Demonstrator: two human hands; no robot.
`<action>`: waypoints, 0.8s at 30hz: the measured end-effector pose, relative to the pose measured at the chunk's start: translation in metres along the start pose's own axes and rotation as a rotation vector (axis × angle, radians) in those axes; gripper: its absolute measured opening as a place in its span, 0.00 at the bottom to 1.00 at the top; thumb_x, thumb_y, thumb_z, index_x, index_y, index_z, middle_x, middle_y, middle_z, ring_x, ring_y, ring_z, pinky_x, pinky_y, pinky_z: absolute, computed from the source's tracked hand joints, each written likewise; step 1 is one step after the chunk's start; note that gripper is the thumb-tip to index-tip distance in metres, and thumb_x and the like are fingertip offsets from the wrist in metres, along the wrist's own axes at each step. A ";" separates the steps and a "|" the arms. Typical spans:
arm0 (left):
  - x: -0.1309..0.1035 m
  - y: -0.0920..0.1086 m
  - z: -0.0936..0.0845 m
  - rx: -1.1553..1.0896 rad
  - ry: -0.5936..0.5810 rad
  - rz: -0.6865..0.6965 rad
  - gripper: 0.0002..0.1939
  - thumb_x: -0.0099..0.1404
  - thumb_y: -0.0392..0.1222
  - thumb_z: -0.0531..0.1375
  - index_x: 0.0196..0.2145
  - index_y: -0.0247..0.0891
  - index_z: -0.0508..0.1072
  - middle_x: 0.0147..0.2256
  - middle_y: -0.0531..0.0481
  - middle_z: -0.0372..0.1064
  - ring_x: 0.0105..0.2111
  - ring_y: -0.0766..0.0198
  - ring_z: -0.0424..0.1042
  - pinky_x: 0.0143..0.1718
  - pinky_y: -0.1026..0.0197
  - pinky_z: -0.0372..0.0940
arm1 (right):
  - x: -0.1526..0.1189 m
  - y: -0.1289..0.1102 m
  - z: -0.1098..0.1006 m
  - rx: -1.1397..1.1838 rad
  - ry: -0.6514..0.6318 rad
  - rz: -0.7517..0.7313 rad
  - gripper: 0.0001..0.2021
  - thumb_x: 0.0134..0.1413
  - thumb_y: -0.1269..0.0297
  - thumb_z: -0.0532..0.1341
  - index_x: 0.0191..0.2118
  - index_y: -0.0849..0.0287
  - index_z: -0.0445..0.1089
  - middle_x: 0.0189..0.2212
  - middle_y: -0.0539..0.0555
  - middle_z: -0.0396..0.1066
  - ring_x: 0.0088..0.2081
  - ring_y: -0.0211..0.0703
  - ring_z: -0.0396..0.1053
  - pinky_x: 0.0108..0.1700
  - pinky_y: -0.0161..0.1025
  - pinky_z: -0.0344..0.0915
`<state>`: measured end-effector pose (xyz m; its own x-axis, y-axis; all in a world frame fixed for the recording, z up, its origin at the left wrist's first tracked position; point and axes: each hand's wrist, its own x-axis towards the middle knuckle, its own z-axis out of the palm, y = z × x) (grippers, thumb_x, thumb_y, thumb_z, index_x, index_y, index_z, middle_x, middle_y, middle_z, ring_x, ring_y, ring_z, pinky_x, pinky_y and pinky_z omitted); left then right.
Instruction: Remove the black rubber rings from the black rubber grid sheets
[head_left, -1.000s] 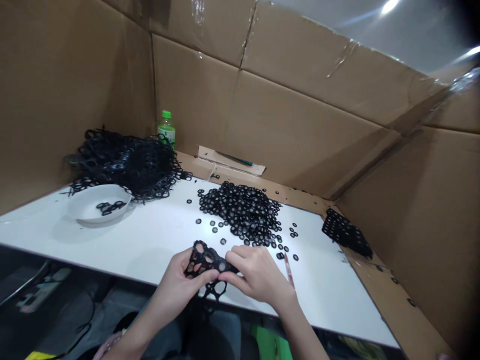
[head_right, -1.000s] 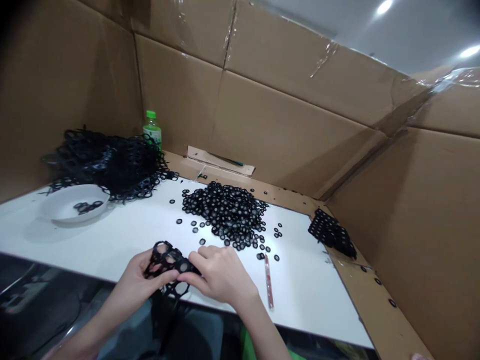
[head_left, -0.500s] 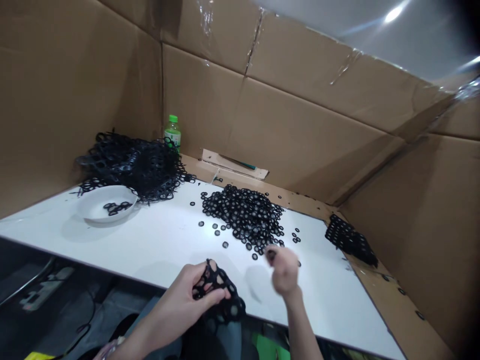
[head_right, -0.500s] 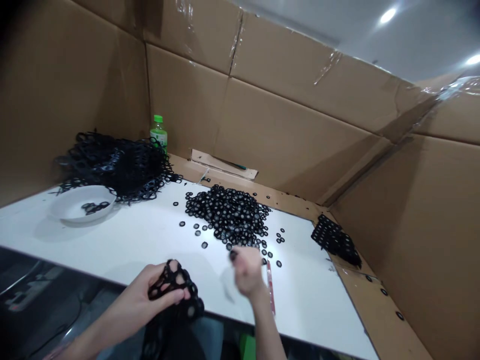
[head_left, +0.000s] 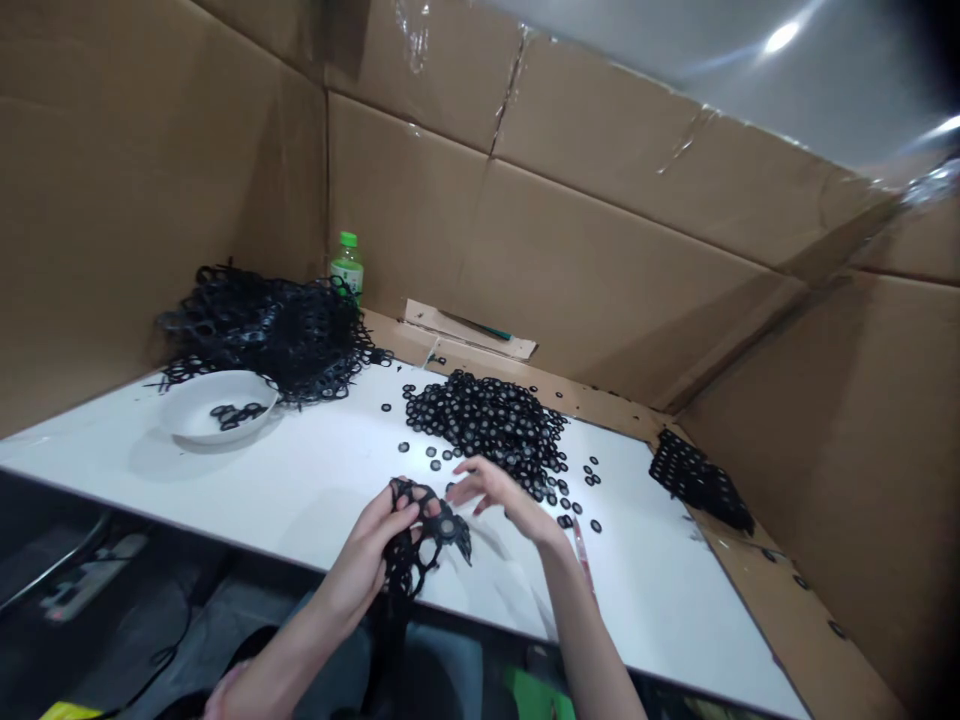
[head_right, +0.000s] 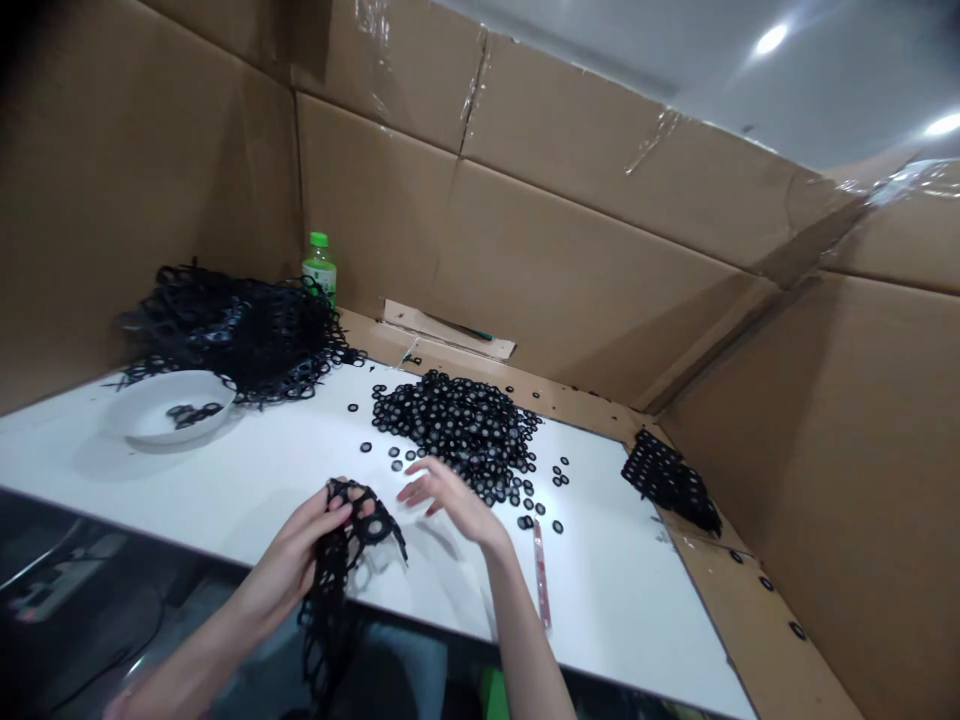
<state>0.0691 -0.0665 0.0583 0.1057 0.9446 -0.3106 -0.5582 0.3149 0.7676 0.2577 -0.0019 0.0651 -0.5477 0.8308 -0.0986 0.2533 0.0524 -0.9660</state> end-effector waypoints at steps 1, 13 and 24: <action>0.000 0.001 0.000 0.011 0.004 0.018 0.13 0.50 0.42 0.63 0.34 0.36 0.69 0.31 0.52 0.71 0.36 0.62 0.72 0.34 0.67 0.66 | -0.006 0.005 0.012 0.153 -0.120 0.011 0.23 0.50 0.44 0.51 0.44 0.57 0.60 0.35 0.55 0.69 0.35 0.42 0.67 0.34 0.37 0.60; -0.008 0.003 -0.001 0.533 -0.240 0.135 0.13 0.51 0.39 0.62 0.34 0.36 0.63 0.24 0.54 0.69 0.26 0.65 0.70 0.32 0.65 0.63 | -0.022 -0.009 0.025 -0.121 0.465 -0.184 0.12 0.48 0.63 0.59 0.41 0.55 0.63 0.40 0.54 0.64 0.43 0.44 0.61 0.41 0.39 0.60; -0.011 -0.005 -0.005 0.775 -0.202 0.334 0.08 0.57 0.43 0.57 0.33 0.37 0.64 0.30 0.52 0.65 0.32 0.64 0.65 0.36 0.65 0.62 | -0.053 -0.029 0.058 -0.577 0.166 -0.172 0.15 0.57 0.59 0.51 0.22 0.58 0.53 0.21 0.46 0.54 0.25 0.35 0.55 0.29 0.33 0.51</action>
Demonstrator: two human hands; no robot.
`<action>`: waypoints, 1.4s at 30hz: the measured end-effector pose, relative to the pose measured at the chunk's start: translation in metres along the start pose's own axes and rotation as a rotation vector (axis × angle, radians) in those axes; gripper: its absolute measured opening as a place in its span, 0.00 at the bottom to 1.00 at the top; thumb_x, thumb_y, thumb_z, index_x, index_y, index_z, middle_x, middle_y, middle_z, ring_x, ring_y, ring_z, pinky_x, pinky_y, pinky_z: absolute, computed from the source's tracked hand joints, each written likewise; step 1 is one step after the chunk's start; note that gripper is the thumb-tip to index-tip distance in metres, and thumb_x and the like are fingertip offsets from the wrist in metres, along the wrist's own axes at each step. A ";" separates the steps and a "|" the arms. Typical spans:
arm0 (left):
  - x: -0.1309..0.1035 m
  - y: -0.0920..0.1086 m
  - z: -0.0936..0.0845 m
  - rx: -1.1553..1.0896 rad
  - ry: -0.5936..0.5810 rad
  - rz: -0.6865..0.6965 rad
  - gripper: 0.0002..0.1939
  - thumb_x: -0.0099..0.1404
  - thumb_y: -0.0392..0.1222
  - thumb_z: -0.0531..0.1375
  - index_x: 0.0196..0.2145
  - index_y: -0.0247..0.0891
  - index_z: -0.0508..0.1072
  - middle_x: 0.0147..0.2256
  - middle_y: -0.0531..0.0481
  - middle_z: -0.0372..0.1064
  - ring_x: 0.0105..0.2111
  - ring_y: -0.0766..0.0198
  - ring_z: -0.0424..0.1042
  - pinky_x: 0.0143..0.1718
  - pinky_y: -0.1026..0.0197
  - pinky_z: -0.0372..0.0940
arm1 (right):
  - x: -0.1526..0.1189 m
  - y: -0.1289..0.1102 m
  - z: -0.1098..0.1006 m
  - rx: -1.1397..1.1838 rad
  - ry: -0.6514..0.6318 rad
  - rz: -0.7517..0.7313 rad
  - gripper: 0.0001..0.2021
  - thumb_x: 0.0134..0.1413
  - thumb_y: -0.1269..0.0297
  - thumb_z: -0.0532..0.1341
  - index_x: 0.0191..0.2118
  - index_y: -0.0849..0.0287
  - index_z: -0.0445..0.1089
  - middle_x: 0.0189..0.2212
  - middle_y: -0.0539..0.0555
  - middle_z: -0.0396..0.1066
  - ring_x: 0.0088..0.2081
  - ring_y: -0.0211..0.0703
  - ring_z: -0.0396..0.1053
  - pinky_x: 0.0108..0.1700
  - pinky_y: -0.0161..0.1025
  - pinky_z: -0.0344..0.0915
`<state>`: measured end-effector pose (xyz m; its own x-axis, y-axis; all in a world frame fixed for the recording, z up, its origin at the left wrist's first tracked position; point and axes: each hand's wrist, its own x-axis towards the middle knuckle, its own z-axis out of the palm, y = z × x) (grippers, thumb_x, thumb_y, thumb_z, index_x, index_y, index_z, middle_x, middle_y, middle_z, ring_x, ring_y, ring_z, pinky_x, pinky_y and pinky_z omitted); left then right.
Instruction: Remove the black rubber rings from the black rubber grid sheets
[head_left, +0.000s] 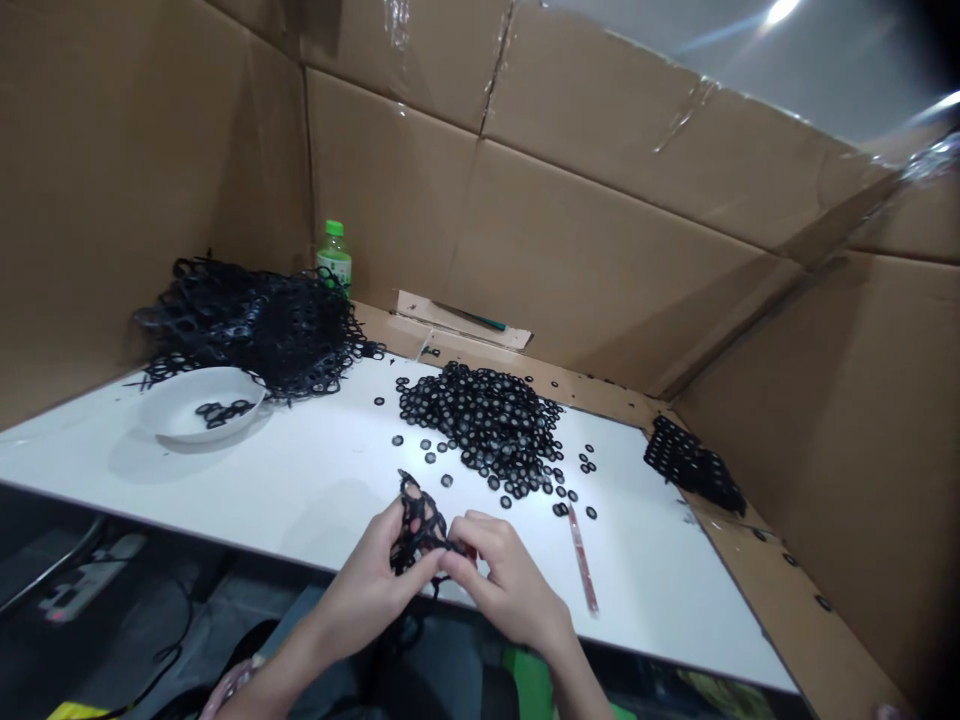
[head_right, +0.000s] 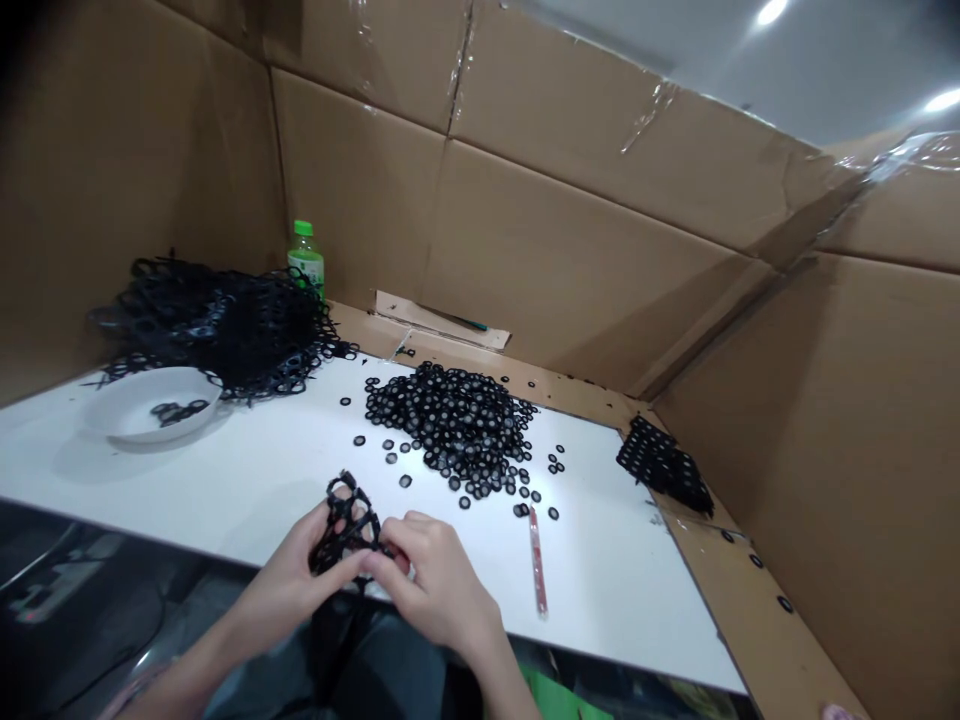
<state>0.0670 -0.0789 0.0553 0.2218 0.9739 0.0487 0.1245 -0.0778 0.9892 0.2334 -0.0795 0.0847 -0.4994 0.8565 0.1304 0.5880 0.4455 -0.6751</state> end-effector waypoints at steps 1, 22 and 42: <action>-0.002 0.001 -0.001 0.031 -0.037 0.013 0.08 0.57 0.43 0.57 0.33 0.37 0.64 0.30 0.52 0.65 0.32 0.64 0.65 0.35 0.65 0.62 | 0.000 0.001 -0.001 0.065 -0.032 0.003 0.15 0.58 0.58 0.50 0.22 0.58 0.54 0.20 0.46 0.54 0.25 0.35 0.55 0.30 0.33 0.52; -0.015 0.011 -0.021 -0.028 -0.114 0.022 0.10 0.56 0.47 0.56 0.25 0.39 0.70 0.28 0.50 0.68 0.32 0.61 0.65 0.38 0.64 0.61 | 0.105 0.094 -0.089 -0.378 0.593 0.369 0.18 0.56 0.55 0.48 0.20 0.58 0.57 0.19 0.51 0.61 0.25 0.40 0.59 0.31 0.37 0.52; 0.002 0.001 -0.013 -0.033 -0.232 -0.092 0.16 0.64 0.51 0.47 0.28 0.36 0.64 0.23 0.55 0.60 0.25 0.66 0.62 0.29 0.67 0.58 | 0.033 0.037 -0.024 0.646 0.103 0.108 0.15 0.47 0.62 0.62 0.42 0.54 0.62 0.33 0.50 0.64 0.35 0.40 0.63 0.36 0.36 0.59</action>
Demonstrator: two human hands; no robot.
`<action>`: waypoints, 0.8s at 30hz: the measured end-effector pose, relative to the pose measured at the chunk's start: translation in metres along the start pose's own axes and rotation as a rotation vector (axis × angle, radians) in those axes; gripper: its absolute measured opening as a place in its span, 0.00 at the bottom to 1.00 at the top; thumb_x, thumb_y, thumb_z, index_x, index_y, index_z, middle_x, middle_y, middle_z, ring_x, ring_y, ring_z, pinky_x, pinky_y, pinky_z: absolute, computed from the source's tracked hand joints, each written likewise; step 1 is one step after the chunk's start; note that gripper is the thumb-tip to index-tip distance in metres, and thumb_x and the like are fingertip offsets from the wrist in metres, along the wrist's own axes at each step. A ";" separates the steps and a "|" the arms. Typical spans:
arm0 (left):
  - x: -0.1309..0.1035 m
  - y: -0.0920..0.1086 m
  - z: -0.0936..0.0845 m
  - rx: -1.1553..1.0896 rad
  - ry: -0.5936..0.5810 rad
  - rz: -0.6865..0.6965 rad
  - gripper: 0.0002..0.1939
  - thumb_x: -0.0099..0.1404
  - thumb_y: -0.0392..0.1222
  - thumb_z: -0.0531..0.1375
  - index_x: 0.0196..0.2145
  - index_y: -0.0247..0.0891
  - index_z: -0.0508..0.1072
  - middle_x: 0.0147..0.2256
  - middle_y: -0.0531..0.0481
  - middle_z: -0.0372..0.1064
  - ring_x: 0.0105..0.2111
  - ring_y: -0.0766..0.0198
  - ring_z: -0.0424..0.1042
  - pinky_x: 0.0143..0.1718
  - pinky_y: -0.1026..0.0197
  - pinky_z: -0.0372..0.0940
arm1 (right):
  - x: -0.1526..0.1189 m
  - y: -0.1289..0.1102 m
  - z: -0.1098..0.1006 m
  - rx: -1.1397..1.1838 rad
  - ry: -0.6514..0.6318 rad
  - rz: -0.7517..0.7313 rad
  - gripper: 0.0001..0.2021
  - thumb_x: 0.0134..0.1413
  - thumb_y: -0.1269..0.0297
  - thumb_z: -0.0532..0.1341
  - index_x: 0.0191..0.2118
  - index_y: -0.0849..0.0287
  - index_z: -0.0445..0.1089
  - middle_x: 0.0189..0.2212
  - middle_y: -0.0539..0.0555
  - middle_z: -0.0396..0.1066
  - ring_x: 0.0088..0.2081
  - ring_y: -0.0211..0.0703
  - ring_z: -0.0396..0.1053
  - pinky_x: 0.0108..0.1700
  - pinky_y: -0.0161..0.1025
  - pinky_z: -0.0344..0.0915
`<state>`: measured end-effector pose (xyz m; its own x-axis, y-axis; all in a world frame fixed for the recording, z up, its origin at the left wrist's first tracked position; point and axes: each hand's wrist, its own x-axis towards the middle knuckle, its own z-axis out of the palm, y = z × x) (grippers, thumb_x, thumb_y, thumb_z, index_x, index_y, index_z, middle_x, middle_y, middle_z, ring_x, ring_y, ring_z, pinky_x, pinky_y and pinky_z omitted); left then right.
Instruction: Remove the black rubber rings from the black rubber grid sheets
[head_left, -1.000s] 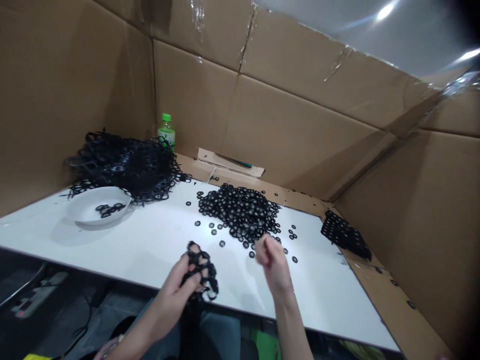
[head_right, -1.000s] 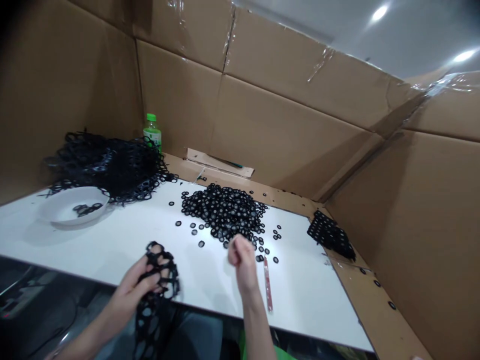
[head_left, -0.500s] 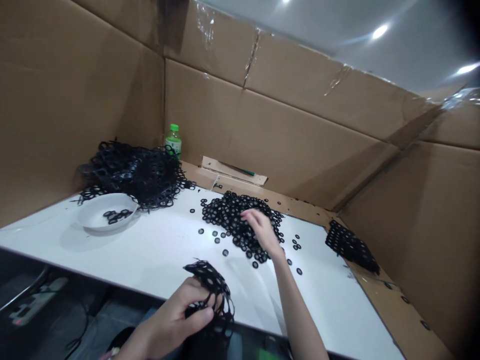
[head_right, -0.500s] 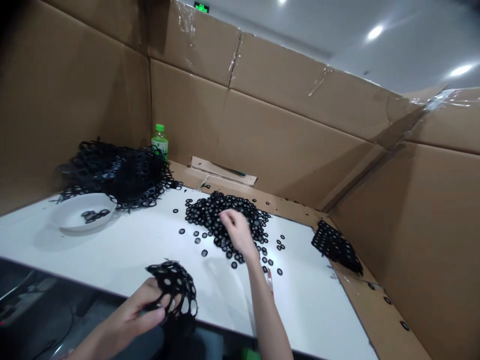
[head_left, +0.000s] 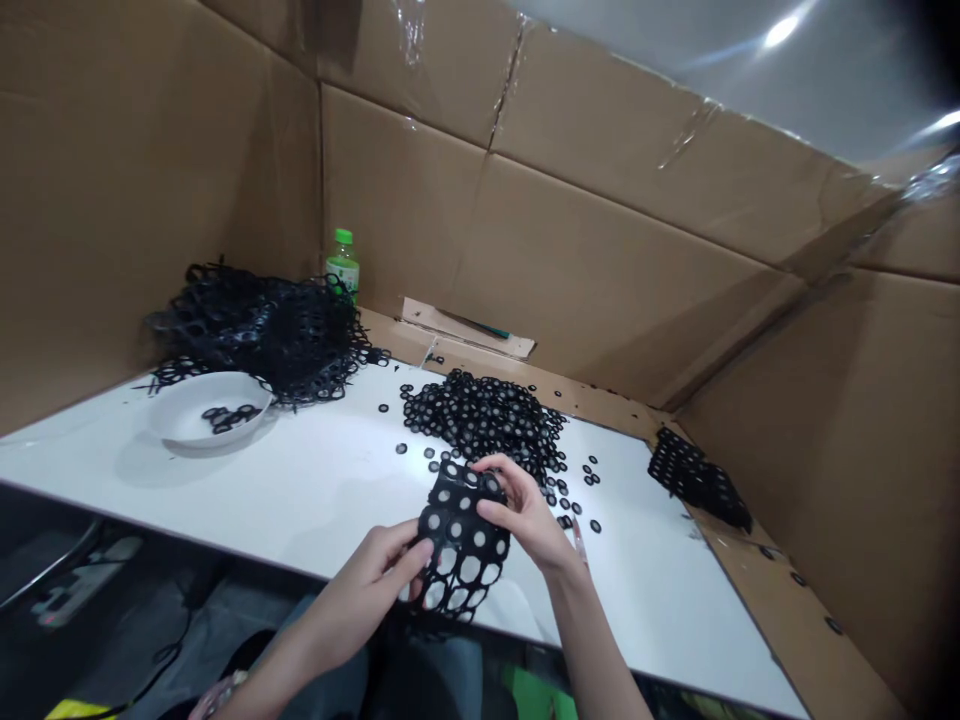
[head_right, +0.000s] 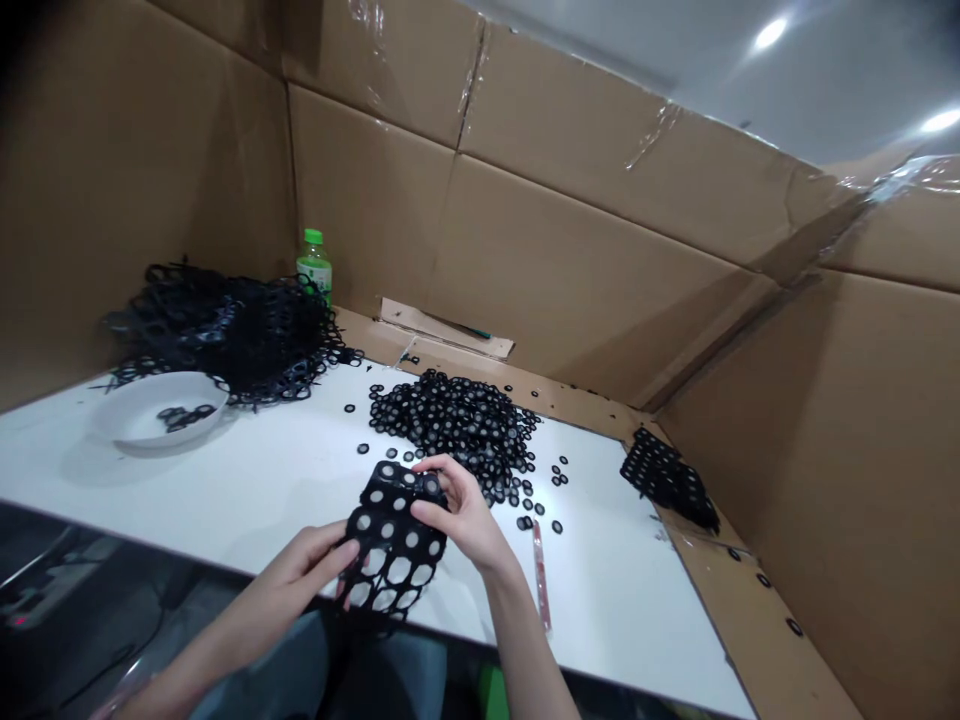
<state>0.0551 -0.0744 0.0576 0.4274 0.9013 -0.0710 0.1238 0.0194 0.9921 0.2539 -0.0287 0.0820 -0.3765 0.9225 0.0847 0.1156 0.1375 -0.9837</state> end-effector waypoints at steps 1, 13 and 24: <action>0.000 -0.001 0.001 0.022 0.015 0.005 0.16 0.64 0.51 0.47 0.27 0.37 0.63 0.22 0.56 0.59 0.24 0.67 0.61 0.28 0.67 0.57 | -0.002 -0.001 0.002 -0.136 0.074 -0.031 0.14 0.48 0.62 0.61 0.41 0.55 0.62 0.35 0.52 0.64 0.38 0.42 0.62 0.38 0.37 0.59; -0.007 -0.001 0.005 0.184 0.040 0.103 0.13 0.60 0.47 0.52 0.27 0.39 0.71 0.27 0.53 0.68 0.28 0.64 0.64 0.32 0.67 0.58 | -0.016 -0.011 0.033 -0.562 -0.246 -0.279 0.12 0.58 0.62 0.50 0.23 0.58 0.54 0.19 0.45 0.53 0.22 0.34 0.53 0.27 0.33 0.50; -0.004 -0.008 0.007 -0.153 0.131 -0.105 0.16 0.55 0.53 0.57 0.26 0.36 0.67 0.22 0.55 0.62 0.25 0.66 0.62 0.27 0.67 0.58 | 0.059 0.015 -0.066 -0.622 0.585 -0.186 0.17 0.57 0.55 0.46 0.20 0.56 0.49 0.16 0.45 0.50 0.20 0.35 0.48 0.24 0.35 0.47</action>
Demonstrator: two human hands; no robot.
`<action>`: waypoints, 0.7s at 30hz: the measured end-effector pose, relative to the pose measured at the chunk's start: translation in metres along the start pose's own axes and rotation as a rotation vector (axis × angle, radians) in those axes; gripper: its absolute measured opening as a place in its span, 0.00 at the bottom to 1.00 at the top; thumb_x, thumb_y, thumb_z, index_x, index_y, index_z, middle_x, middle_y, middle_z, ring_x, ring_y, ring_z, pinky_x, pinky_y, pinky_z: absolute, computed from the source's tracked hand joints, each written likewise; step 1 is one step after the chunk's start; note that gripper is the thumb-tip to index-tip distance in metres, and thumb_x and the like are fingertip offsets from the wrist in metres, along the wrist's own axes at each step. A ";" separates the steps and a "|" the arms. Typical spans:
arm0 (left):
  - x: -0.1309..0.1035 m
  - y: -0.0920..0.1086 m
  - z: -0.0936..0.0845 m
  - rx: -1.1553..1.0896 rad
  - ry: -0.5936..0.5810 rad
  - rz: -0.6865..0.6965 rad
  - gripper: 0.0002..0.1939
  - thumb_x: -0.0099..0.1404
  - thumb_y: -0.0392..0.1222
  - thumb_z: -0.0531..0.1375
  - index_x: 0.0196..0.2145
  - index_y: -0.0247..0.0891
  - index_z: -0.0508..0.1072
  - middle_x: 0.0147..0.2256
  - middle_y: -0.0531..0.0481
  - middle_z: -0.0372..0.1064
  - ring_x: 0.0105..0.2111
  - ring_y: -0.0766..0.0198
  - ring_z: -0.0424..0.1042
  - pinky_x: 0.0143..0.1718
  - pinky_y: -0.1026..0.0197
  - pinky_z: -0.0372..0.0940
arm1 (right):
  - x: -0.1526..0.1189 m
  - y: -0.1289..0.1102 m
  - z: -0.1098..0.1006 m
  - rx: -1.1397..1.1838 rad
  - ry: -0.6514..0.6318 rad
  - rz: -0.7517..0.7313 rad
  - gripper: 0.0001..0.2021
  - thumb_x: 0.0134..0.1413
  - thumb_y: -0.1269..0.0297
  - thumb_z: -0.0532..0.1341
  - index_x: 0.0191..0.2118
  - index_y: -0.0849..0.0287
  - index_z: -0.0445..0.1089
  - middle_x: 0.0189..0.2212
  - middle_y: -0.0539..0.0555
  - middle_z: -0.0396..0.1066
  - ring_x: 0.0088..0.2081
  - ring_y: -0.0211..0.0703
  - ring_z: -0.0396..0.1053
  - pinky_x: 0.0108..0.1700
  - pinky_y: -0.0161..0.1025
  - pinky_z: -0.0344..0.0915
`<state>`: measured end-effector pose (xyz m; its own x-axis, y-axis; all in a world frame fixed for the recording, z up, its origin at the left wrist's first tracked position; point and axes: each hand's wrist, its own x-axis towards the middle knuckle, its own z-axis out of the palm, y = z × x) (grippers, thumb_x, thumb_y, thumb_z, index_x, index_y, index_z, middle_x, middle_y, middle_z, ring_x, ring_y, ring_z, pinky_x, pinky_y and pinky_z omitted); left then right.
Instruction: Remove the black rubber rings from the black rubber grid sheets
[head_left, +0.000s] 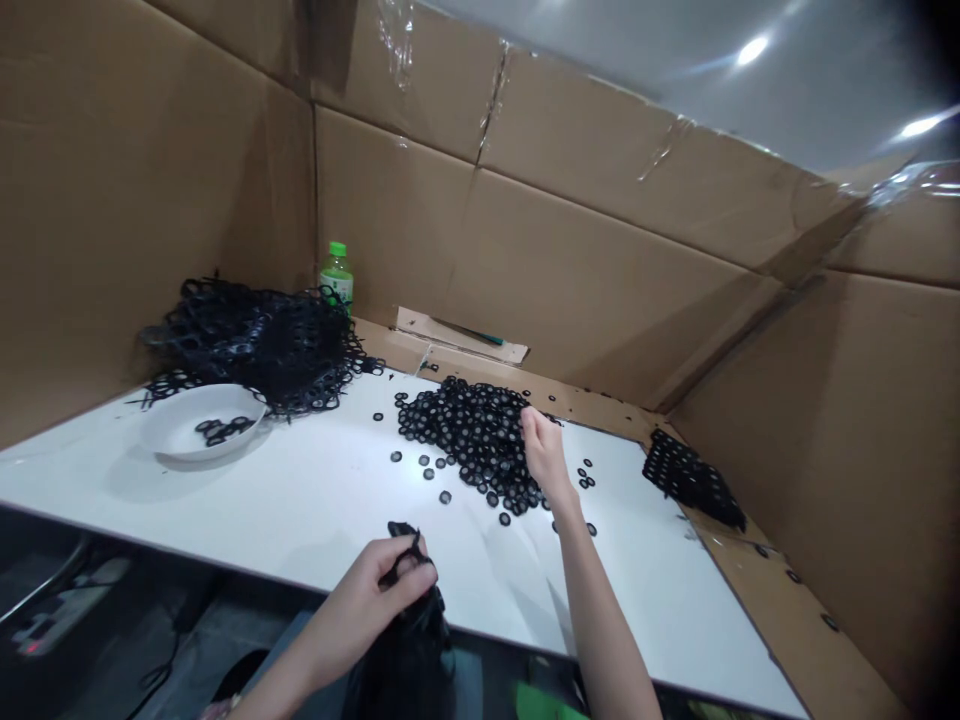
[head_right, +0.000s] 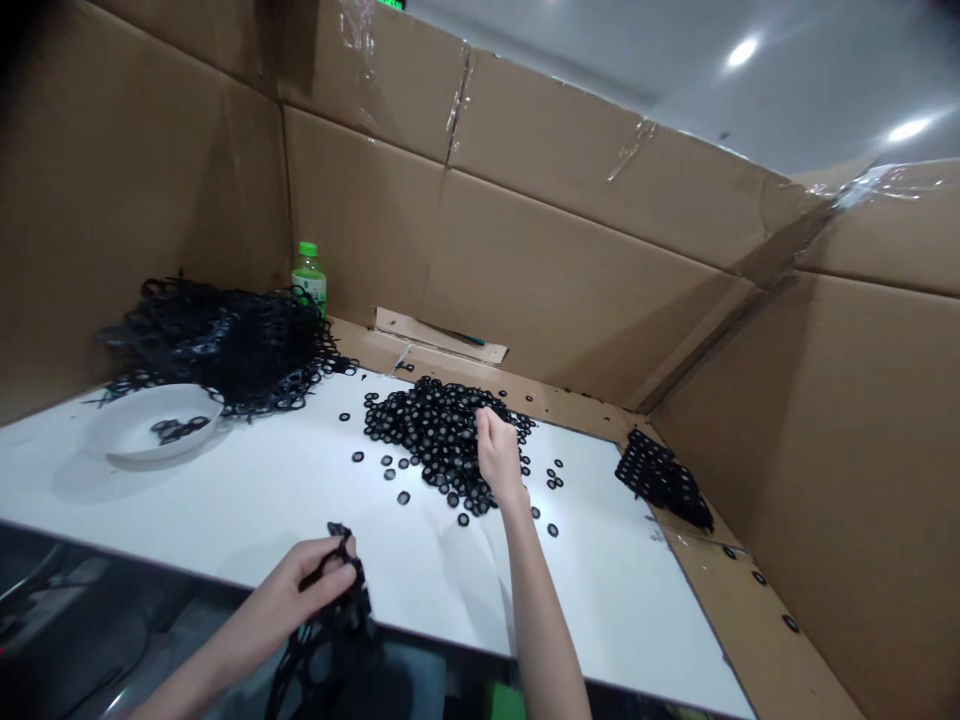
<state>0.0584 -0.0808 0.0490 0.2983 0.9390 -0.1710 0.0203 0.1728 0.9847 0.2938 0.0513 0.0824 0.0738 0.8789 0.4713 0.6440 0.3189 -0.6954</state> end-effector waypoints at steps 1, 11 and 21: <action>0.000 0.002 0.002 0.049 -0.013 0.046 0.15 0.55 0.52 0.57 0.26 0.36 0.66 0.22 0.55 0.60 0.25 0.66 0.61 0.28 0.67 0.57 | 0.009 0.001 0.002 -0.101 -0.031 -0.006 0.17 0.57 0.55 0.46 0.21 0.56 0.51 0.16 0.46 0.52 0.21 0.36 0.50 0.26 0.36 0.48; 0.004 0.003 -0.003 0.134 0.162 0.175 0.11 0.59 0.47 0.54 0.28 0.37 0.65 0.25 0.53 0.61 0.28 0.64 0.61 0.33 0.65 0.60 | -0.070 -0.065 0.004 0.003 -0.430 -0.223 0.15 0.56 0.57 0.50 0.22 0.58 0.54 0.19 0.45 0.55 0.22 0.34 0.53 0.26 0.33 0.48; -0.004 0.019 0.001 0.174 0.007 0.319 0.14 0.61 0.47 0.51 0.24 0.38 0.68 0.24 0.50 0.65 0.28 0.62 0.64 0.33 0.65 0.62 | -0.099 -0.088 0.006 -0.114 -0.684 -0.397 0.12 0.57 0.64 0.47 0.23 0.57 0.56 0.18 0.47 0.56 0.21 0.35 0.53 0.26 0.33 0.48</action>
<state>0.0587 -0.0812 0.0683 0.3093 0.9397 0.1461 0.0899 -0.1819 0.9792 0.2257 -0.0618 0.0937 -0.6372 0.7418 0.2089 0.6008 0.6479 -0.4682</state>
